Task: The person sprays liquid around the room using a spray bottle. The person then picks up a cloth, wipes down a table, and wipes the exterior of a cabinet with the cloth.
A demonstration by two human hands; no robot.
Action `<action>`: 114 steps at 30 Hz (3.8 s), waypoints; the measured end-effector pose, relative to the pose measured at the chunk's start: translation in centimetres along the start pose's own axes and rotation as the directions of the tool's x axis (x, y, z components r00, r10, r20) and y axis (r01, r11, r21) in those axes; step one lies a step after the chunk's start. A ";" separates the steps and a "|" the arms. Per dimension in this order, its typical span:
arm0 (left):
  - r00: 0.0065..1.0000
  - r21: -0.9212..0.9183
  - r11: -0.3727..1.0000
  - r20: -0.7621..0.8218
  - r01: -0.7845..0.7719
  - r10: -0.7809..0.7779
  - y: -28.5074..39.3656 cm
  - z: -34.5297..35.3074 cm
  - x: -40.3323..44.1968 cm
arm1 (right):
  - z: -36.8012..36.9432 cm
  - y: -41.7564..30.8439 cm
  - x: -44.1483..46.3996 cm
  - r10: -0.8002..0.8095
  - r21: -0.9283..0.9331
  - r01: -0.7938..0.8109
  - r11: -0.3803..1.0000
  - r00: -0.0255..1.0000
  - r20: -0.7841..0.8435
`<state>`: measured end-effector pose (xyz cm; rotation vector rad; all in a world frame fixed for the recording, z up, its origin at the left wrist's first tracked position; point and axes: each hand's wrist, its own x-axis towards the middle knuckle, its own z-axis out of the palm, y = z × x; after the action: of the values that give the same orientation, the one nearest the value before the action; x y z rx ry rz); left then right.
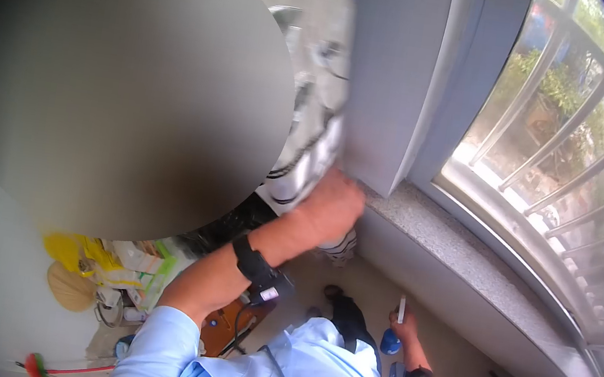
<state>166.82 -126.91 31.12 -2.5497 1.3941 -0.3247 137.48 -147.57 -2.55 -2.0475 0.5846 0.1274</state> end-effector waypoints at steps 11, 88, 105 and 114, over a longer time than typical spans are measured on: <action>0.472 0.217 0.718 0.624 0.661 -0.623 -15.2 -5.5 -8.7 | 1.9 -1.6 5.0 -0.149 -0.190 0.178 0.966 0.977 0.156; 0.365 0.561 0.760 0.667 0.327 -0.650 -37.3 17.3 -13.2 | 17.2 -46.2 27.2 -0.401 0.120 0.383 0.916 0.880 0.253; 0.374 0.541 0.735 0.635 0.409 -0.676 -35.2 13.4 -10.7 | 16.0 -44.7 26.8 -0.378 0.150 0.347 0.926 0.851 0.364; 0.399 0.528 0.752 0.638 0.395 -0.658 -34.8 12.9 -9.9 | 15.8 -39.7 25.5 -0.492 0.125 0.476 0.871 0.846 0.205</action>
<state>193.17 -99.07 28.12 -2.2796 0.1225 0.4821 180.23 -126.74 12.18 -2.0132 -0.0844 0.0413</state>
